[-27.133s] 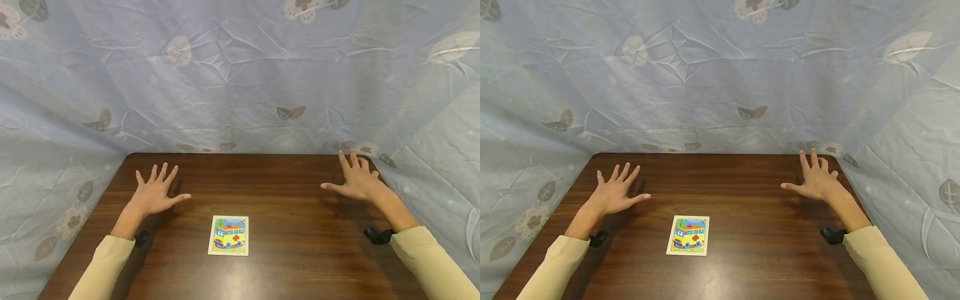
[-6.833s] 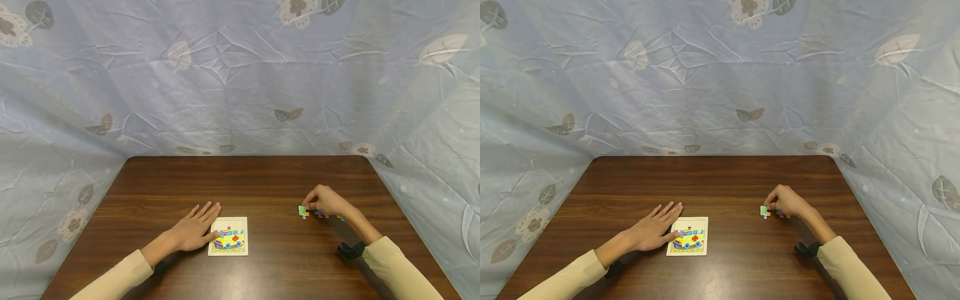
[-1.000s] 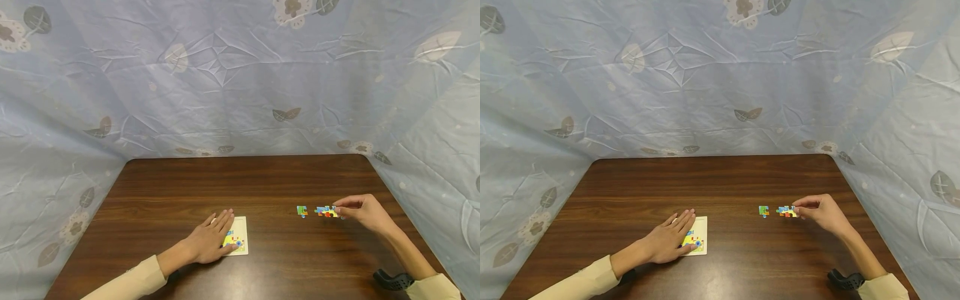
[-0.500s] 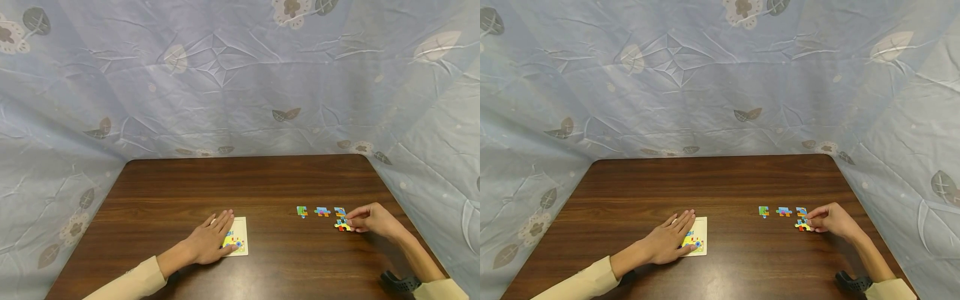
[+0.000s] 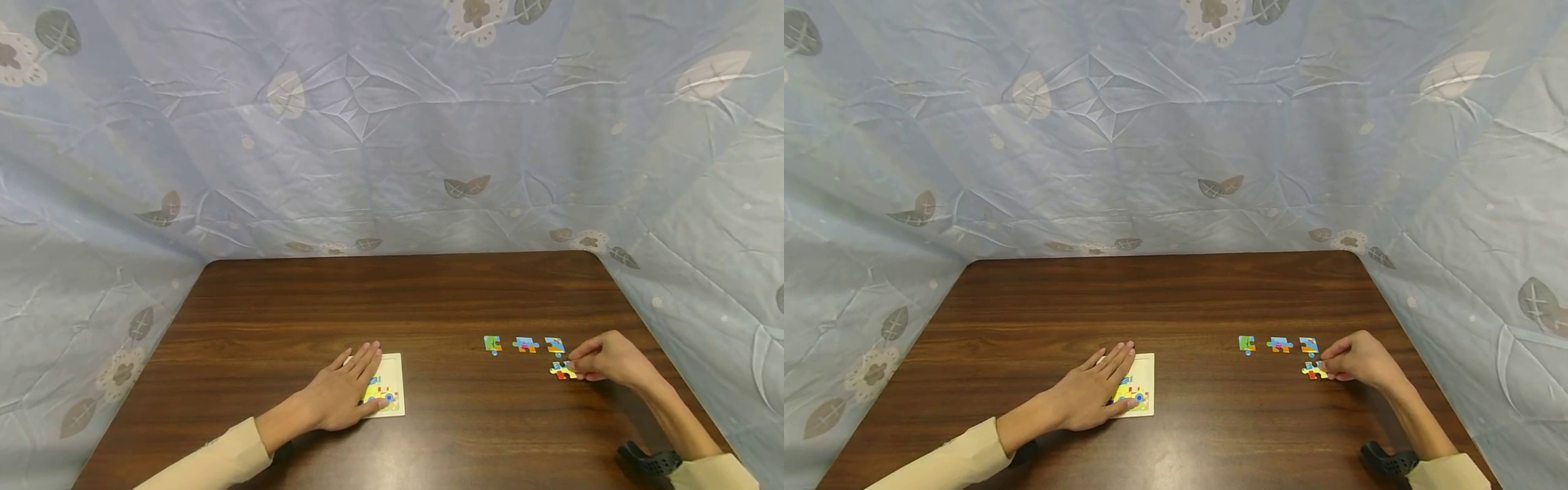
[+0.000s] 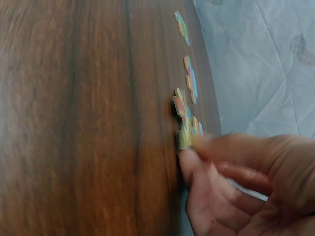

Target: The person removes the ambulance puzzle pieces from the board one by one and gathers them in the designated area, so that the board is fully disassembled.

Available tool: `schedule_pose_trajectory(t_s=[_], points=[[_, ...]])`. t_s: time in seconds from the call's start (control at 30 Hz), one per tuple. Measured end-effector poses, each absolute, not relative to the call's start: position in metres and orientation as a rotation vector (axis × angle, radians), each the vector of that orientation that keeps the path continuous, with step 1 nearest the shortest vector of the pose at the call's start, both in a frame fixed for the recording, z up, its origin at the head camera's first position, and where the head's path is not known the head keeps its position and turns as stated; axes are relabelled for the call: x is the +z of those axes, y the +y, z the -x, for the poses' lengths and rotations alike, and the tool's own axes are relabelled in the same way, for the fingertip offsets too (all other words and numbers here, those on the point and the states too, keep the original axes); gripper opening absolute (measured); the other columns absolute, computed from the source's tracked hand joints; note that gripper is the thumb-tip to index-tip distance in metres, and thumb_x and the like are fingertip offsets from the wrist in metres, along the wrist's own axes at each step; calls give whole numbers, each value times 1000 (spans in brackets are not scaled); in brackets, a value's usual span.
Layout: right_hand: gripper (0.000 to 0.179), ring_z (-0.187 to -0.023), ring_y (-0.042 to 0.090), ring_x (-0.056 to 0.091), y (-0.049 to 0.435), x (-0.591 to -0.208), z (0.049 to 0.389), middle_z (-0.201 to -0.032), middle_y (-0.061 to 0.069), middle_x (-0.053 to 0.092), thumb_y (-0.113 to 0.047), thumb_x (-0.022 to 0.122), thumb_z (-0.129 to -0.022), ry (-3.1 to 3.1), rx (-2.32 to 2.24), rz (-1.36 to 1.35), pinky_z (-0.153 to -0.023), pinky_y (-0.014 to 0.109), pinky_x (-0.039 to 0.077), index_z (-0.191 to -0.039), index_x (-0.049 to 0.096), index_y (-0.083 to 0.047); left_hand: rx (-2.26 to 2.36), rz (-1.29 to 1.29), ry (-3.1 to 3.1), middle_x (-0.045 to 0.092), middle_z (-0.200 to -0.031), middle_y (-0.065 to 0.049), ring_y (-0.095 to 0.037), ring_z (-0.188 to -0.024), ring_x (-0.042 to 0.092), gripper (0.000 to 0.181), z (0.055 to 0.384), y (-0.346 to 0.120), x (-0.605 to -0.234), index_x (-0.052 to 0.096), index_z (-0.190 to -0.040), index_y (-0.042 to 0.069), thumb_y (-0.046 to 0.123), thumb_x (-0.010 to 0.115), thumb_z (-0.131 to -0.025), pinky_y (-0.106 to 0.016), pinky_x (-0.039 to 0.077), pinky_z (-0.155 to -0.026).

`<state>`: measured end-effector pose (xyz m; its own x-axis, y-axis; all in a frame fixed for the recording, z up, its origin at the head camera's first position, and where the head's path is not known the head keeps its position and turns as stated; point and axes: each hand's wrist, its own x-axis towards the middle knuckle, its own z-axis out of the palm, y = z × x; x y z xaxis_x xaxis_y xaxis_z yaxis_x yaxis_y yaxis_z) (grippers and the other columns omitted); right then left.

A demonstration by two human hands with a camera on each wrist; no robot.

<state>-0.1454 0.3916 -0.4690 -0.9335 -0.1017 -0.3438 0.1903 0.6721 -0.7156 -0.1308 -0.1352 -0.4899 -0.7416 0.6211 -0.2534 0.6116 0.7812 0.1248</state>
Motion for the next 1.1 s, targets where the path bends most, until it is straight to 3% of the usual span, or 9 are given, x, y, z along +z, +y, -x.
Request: schedule_pose_trajectory(t_s=[0.2,0.8,1.1], points=[[19,-73,17,74,384,-467,147,-79,7,78,-6,77,-89,2605,-1048,-123,-65,30,65,-103,78,7,45,-952,2701,4,-179,-10,-26,-168,7,90,132,-135,-489,11,-170,8,71,27,-107,-52,14,-137],[19,-78,18,76,388,-463,144,-88,9,81,-3,75,-90,2618,-1039,-95,-67,32,66,-106,79,5,73,-955,2693,4,-179,-10,-27,-167,8,90,130,-135,-488,12,-170,8,70,29,-107,-53,15,-136],[21,-76,17,76,367,-422,148,-94,12,82,-17,79,-94,2750,-1104,109,-66,30,62,-108,79,-1,176,-914,2636,6,-179,-11,-26,-167,9,88,136,-134,-482,12,-170,9,67,34,-108,-55,16,-136]])
